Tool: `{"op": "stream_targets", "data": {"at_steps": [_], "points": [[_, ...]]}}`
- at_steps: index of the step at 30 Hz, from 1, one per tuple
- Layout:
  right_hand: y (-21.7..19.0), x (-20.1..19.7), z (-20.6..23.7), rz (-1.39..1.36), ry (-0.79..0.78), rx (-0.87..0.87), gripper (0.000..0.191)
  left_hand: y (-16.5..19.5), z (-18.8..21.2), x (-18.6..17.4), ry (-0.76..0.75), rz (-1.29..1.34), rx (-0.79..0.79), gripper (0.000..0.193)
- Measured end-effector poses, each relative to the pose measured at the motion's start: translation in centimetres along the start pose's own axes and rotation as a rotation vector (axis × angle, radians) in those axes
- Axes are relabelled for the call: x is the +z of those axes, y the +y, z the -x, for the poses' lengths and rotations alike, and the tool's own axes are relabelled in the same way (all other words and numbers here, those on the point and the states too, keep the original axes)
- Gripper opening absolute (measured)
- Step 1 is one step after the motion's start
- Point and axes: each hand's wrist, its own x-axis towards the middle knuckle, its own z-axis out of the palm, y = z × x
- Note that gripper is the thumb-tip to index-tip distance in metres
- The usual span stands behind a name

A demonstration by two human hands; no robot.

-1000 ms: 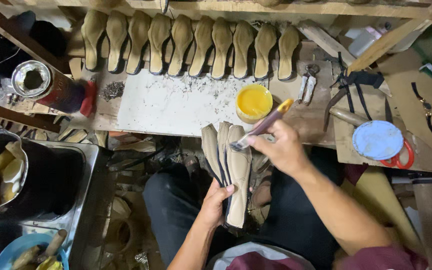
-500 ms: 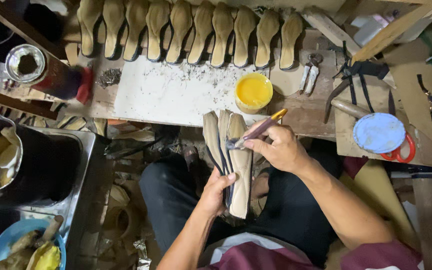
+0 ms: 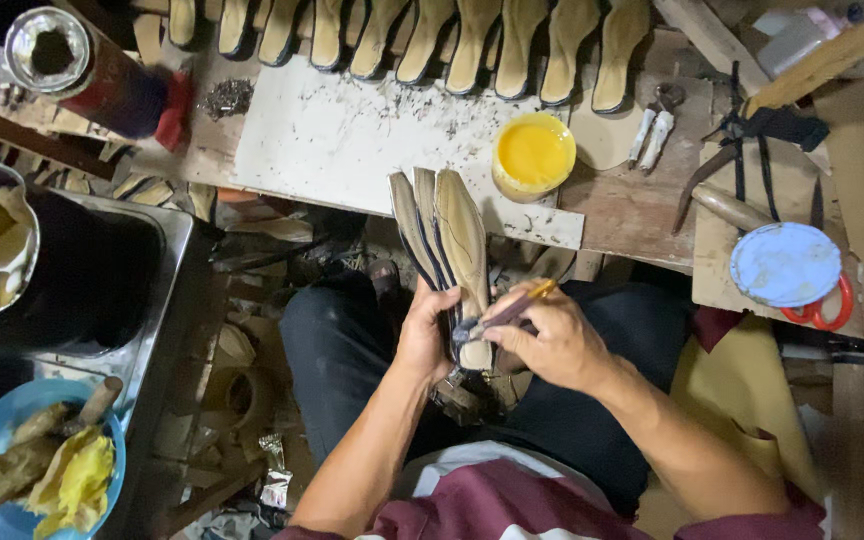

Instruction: The person repeatedly applies a yellow adhesive to the bottom of shoe soles using a brush. They dip the brush into a container, spread the glue evenly across the sole, and place the treated soles onto a nearby shelf. The process is repeated for multiple soles.

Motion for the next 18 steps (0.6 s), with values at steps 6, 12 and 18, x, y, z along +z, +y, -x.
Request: {"op": "stream_targets", "data": {"at_steps": [6,12,18], "points": [[-1.4,0.9,0.9,0.107,0.021,-0.241,0.028,1.4,-0.2,0.7,0.04,0.047,0.008,0.065],[-1.9,-0.8,0.7,0.268,-0.173,-0.337,0.035,1.6,-0.4,0.4,0.062,0.115,-0.016,0.064],[-0.5,-4.5,-1.5,0.387,-0.033,-0.087,0.019,3.1,0.3,-1.5,0.083,0.062,0.013,0.068]]}}
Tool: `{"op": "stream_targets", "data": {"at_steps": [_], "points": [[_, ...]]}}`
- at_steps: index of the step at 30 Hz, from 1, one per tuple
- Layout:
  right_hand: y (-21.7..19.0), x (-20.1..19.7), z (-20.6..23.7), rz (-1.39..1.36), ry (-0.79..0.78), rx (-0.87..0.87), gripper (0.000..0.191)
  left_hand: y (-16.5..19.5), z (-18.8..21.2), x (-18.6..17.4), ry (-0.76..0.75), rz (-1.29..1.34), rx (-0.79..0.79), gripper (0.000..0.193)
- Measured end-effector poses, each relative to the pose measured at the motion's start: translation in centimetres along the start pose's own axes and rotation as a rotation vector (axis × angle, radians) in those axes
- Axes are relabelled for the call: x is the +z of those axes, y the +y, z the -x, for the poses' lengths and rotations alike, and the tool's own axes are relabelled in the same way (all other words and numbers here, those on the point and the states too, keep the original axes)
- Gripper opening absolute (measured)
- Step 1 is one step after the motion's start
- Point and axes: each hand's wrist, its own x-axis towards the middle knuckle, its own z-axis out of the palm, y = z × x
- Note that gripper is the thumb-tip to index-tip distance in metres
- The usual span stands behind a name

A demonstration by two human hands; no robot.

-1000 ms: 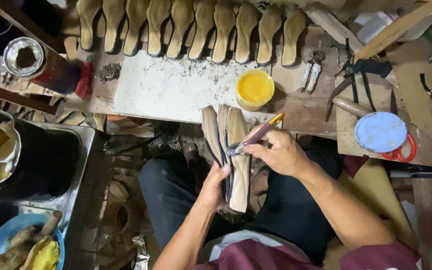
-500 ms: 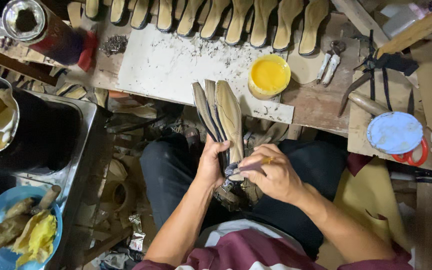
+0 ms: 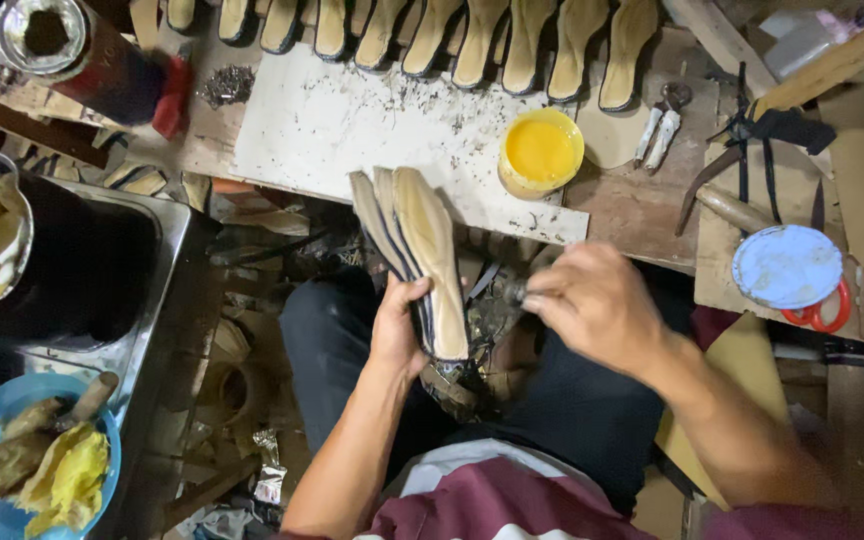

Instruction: The person repeatedly applies a yellow adhesive to the bottom of shoe soles using a brush. They dip the brush into a container, spread the glue evenly across the sole, and place the treated soles onto a nearby shelf. The process is repeated for multiple soles.

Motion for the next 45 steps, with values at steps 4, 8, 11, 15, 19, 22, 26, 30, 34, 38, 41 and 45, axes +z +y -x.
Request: {"op": "stream_targets", "data": {"at_steps": [4,8,11,15,19,22,26,30,34,38,41,45], "points": [[3.5,-0.5,-3.0,-0.263,0.178,0.658,0.017,0.1,1.0,-0.7,0.054,-0.021,-0.028,0.072],[7.2,0.1,-6.0,-0.275,0.266,0.583,0.019,-0.6,2.0,-0.8,0.08,-0.077,-0.043,0.072],[8.7,0.8,-7.4,-0.099,0.348,0.401,0.019,-1.1,2.3,-1.1,0.058,-0.055,-0.06,0.071],[9.4,0.9,-8.1,0.077,0.301,0.245,0.017,-1.7,2.5,-2.4,0.04,-0.03,-0.1,0.068],[9.9,-0.1,-7.1,-0.026,0.269,0.363,0.02,-2.1,2.6,-3.8,0.029,-0.006,-0.117,0.063],[10.7,-0.7,-6.2,-0.06,0.175,0.654,0.02,-2.3,2.5,-4.2,-0.031,0.043,-0.146,0.061],[11.0,-1.0,-5.3,-0.732,0.035,0.506,0.018,-2.4,2.7,-3.5,-0.118,0.063,-0.22,0.061],[8.4,0.2,-3.2,-0.759,0.131,0.39,0.018,-2.6,3.1,-2.4,-0.212,0.075,-0.291,0.063],[6.5,1.0,-3.1,-0.616,0.31,0.21,0.017,-2.8,3.2,-1.6,-0.277,0.035,-0.317,0.064],[5.7,0.8,-3.1,-0.519,0.206,0.287,0.018,-2.8,3.0,-1.8,-0.308,0.071,-0.311,0.063],[5.1,1.4,-2.1,-0.544,0.125,0.352,0.02,-2.9,2.4,-2.0,-0.25,0.102,-0.306,0.064],[3.6,2.9,-0.2,-0.746,0.066,0.346,0.018,-3.4,1.5,-1.8,-0.196,0.103,-0.284,0.062]]}}
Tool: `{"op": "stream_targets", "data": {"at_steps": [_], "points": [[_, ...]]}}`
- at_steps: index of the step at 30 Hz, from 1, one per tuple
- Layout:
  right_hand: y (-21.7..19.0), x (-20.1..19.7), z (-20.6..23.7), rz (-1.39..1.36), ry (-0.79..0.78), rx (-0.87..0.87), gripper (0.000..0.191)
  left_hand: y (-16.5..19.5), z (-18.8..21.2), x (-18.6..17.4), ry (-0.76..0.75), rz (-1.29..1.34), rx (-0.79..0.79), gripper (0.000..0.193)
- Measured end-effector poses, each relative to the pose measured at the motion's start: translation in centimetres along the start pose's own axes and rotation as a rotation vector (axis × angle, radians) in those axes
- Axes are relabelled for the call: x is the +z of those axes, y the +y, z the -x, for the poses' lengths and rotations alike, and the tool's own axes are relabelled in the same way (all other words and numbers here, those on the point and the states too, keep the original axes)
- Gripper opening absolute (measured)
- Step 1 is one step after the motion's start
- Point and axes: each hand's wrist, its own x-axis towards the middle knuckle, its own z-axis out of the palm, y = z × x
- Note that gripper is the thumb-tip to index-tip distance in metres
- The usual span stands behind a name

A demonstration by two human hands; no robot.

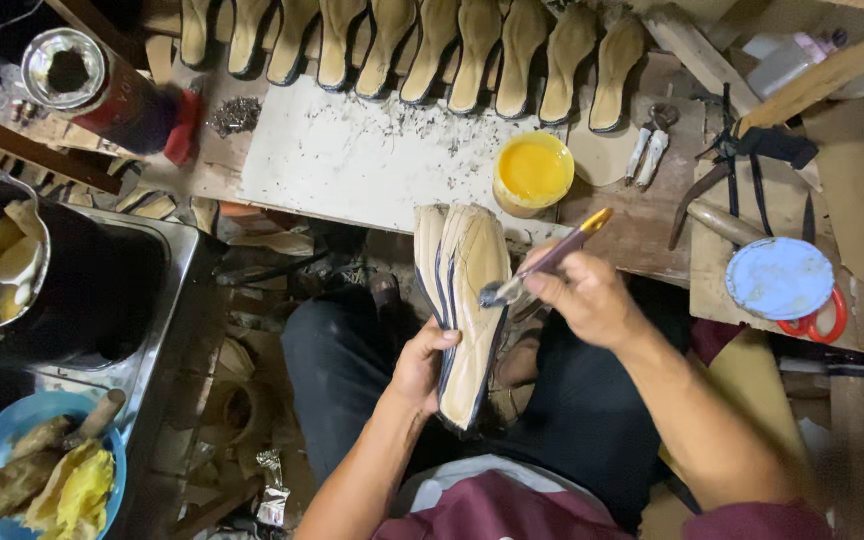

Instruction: The person repeatedly applies a yellow adhesive to the bottom of shoe soles using a brush. They dip the brush into a container, spread the glue evenly across the sole, and place the treated soles onto a nearby shelf. The process is repeated for multiple soles.

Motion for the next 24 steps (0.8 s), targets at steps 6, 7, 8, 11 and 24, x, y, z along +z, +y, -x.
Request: {"op": "stream_targets", "data": {"at_steps": [6,7,8,11,24], "points": [[-0.7,2.7,2.7,0.202,-0.073,-0.214,0.013,0.4,-1.4,0.4,0.031,-0.001,0.082,0.059],[-1.1,3.2,3.0,0.202,-0.097,-0.26,0.013,0.4,-1.6,0.4,0.031,0.012,0.101,0.058],[-1.5,3.6,3.3,0.232,-0.111,-0.273,0.012,0.6,-1.8,0.4,0.052,0.018,0.115,0.057],[-2.8,4.0,3.9,0.294,-0.186,-0.322,0.01,0.9,-2.2,0.5,0.11,0.025,0.162,0.055],[-4.5,3.6,3.3,0.409,-0.176,-0.452,0.022,1.7,-1.7,3.2,0.191,-0.167,0.286,0.063]]}}
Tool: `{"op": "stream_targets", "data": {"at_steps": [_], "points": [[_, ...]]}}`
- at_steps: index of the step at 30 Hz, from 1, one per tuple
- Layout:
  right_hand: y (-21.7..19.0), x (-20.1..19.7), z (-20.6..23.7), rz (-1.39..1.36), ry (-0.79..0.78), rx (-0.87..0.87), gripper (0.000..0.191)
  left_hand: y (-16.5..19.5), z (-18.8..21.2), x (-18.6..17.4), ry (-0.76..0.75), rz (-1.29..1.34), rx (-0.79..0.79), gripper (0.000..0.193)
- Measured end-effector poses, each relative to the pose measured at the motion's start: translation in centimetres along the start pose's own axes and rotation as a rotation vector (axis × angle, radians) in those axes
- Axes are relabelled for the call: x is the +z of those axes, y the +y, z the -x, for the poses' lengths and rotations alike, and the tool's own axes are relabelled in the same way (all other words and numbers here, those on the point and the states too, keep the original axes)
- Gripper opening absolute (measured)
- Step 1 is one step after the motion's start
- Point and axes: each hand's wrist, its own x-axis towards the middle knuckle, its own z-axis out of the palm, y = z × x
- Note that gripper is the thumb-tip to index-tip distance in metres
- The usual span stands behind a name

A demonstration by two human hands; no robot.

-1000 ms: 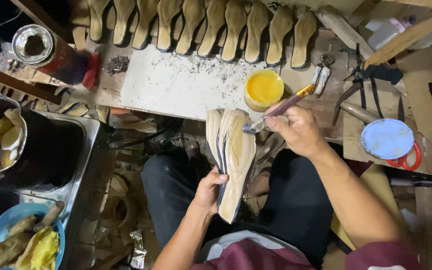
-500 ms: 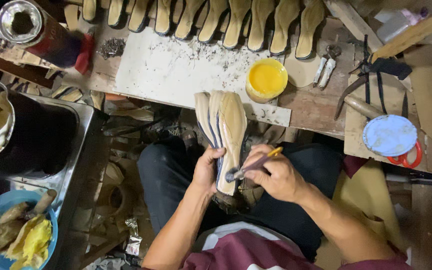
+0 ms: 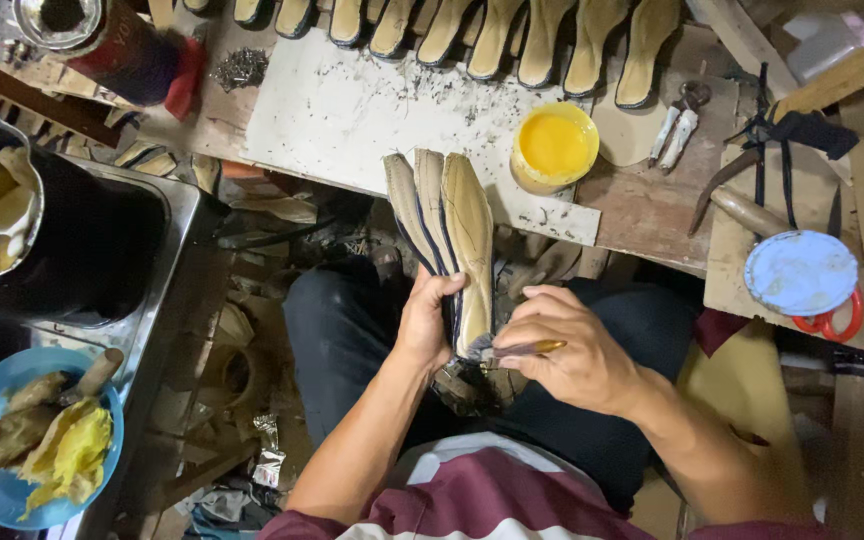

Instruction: The person repeatedly applies a yellow adhesive to the bottom of shoe soles using a brush. They dip the brush into a container, spread the glue evenly across the sole, and place the treated soles onto a nearby shelf. The process is repeated for multiple soles.

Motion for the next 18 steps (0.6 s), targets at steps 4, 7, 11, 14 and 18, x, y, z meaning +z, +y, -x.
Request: {"op": "stream_targets", "data": {"at_steps": [4,7,11,14,18], "points": [[0.6,-1.0,-0.4,0.186,0.12,0.047,0.019,-0.7,-0.1,0.1,-0.012,-0.017,0.02,0.061],[0.6,-0.1,-0.7,0.203,0.1,-0.064,0.023,-0.9,-0.5,0.2,-0.031,-0.035,0.045,0.061],[-0.8,0.5,0.1,0.079,-0.116,-0.098,0.022,-0.6,-0.7,0.1,0.02,0.032,0.023,0.061],[-1.0,-0.5,0.5,0.006,-0.133,-0.045,0.024,-0.6,-0.6,-0.3,0.006,0.083,-0.01,0.058],[-0.5,-1.4,0.5,0.034,0.075,-0.004,0.026,-1.0,-0.5,-0.7,-0.068,0.176,-0.071,0.054]]}}
